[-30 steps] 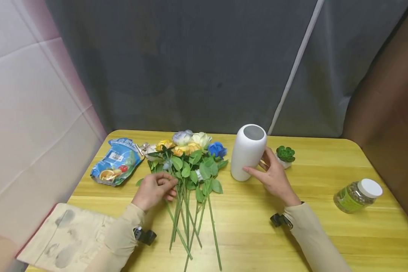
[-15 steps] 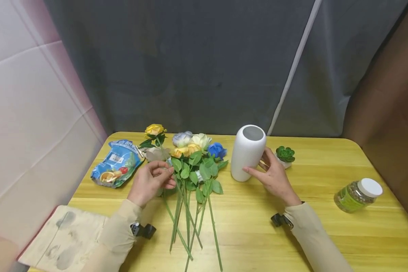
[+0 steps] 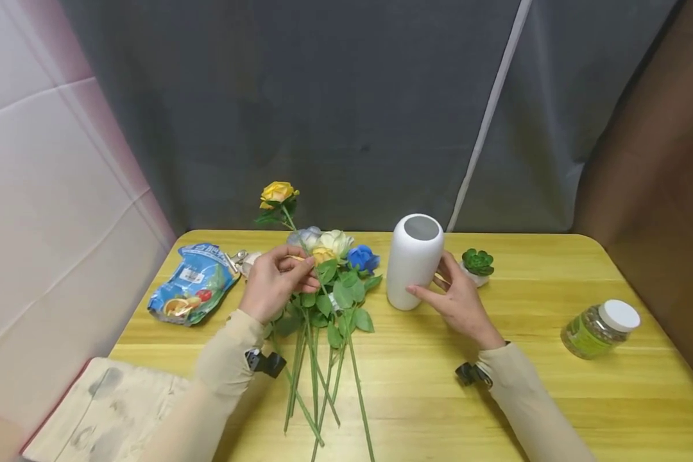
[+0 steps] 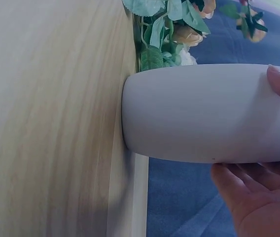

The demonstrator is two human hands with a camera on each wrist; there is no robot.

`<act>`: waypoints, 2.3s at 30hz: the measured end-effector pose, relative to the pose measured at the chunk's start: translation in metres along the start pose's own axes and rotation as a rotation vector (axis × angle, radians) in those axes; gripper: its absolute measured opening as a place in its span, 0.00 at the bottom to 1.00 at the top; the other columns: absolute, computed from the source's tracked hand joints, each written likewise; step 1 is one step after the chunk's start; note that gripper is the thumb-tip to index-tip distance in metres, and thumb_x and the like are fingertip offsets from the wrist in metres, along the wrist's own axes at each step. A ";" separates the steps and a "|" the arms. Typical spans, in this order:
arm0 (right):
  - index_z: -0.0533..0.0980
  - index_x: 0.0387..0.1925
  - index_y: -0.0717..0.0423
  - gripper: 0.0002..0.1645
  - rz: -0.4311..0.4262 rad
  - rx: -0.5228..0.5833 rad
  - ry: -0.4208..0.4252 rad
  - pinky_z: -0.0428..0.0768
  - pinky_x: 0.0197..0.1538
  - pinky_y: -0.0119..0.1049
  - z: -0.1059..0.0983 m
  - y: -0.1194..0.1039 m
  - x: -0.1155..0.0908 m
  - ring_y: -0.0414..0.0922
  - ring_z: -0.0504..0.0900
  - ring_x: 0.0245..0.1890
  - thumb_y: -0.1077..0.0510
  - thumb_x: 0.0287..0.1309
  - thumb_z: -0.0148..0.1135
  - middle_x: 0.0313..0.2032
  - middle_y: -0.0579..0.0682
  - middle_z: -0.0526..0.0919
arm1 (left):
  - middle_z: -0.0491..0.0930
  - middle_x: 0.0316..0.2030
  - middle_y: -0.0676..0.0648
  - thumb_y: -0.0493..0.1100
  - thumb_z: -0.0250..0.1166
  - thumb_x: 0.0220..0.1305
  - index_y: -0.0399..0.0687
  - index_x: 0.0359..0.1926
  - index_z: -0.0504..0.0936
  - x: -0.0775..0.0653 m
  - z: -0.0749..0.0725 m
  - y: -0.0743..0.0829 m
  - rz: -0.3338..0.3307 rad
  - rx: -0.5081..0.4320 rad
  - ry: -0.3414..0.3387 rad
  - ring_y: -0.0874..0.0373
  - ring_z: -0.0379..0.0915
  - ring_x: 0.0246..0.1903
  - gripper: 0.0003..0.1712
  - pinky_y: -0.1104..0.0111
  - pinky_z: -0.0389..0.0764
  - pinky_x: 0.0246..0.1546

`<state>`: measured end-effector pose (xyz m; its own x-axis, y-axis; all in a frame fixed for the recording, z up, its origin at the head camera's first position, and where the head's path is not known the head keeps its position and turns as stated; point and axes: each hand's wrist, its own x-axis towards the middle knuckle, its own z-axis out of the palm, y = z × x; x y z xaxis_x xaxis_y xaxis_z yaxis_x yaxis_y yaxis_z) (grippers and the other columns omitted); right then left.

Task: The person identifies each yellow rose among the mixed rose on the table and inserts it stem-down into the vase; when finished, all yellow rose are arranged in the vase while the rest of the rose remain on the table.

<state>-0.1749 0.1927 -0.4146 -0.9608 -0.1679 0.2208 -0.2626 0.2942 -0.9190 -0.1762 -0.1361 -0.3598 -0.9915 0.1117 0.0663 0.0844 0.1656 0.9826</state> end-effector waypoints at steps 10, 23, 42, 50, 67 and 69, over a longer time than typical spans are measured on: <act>0.60 0.76 0.49 0.50 -0.003 0.009 -0.006 0.70 0.71 0.55 0.003 -0.001 0.001 0.57 0.68 0.73 0.55 0.59 0.77 0.73 0.55 0.68 | 0.87 0.34 0.32 0.37 0.63 0.74 0.32 0.49 0.76 0.016 0.012 0.011 0.036 0.026 -0.030 0.60 0.86 0.24 0.11 0.50 0.88 0.38; 0.59 0.77 0.48 0.51 -0.015 0.022 -0.011 0.71 0.71 0.52 0.005 0.002 0.001 0.56 0.69 0.73 0.56 0.58 0.77 0.73 0.55 0.68 | 0.86 0.34 0.31 0.37 0.63 0.74 0.33 0.49 0.77 0.028 0.024 0.027 0.077 0.014 -0.022 0.60 0.86 0.23 0.11 0.50 0.88 0.38; 0.59 0.77 0.49 0.51 -0.019 0.016 -0.005 0.70 0.71 0.54 0.002 0.003 0.001 0.57 0.68 0.73 0.55 0.58 0.77 0.73 0.56 0.68 | 0.87 0.31 0.37 0.40 0.66 0.72 0.36 0.47 0.79 0.050 0.042 0.056 0.123 0.034 -0.012 0.59 0.86 0.22 0.11 0.55 0.89 0.37; 0.59 0.77 0.49 0.51 -0.012 0.020 -0.004 0.71 0.71 0.53 0.001 0.002 0.002 0.57 0.68 0.74 0.55 0.58 0.77 0.73 0.56 0.67 | 0.87 0.31 0.37 0.40 0.67 0.71 0.36 0.47 0.78 0.058 0.047 0.069 0.145 0.031 -0.012 0.59 0.86 0.22 0.11 0.61 0.89 0.34; 0.60 0.76 0.51 0.50 -0.018 0.018 0.000 0.71 0.70 0.53 0.001 0.003 0.003 0.57 0.70 0.72 0.55 0.59 0.76 0.72 0.57 0.69 | 0.86 0.31 0.42 0.37 0.67 0.70 0.38 0.46 0.77 0.082 0.056 0.111 0.235 -0.027 0.022 0.59 0.86 0.22 0.09 0.61 0.89 0.33; 0.60 0.76 0.52 0.49 -0.016 0.019 0.004 0.71 0.70 0.54 0.001 0.002 0.003 0.58 0.70 0.72 0.56 0.59 0.76 0.72 0.57 0.69 | 0.86 0.31 0.42 0.37 0.67 0.70 0.39 0.47 0.77 0.085 0.058 0.115 0.242 -0.020 0.028 0.60 0.86 0.22 0.10 0.60 0.89 0.34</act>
<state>-0.1785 0.1921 -0.4165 -0.9566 -0.1691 0.2371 -0.2767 0.2732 -0.9213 -0.2452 -0.0511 -0.2515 -0.9449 0.1181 0.3052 0.3185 0.1177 0.9406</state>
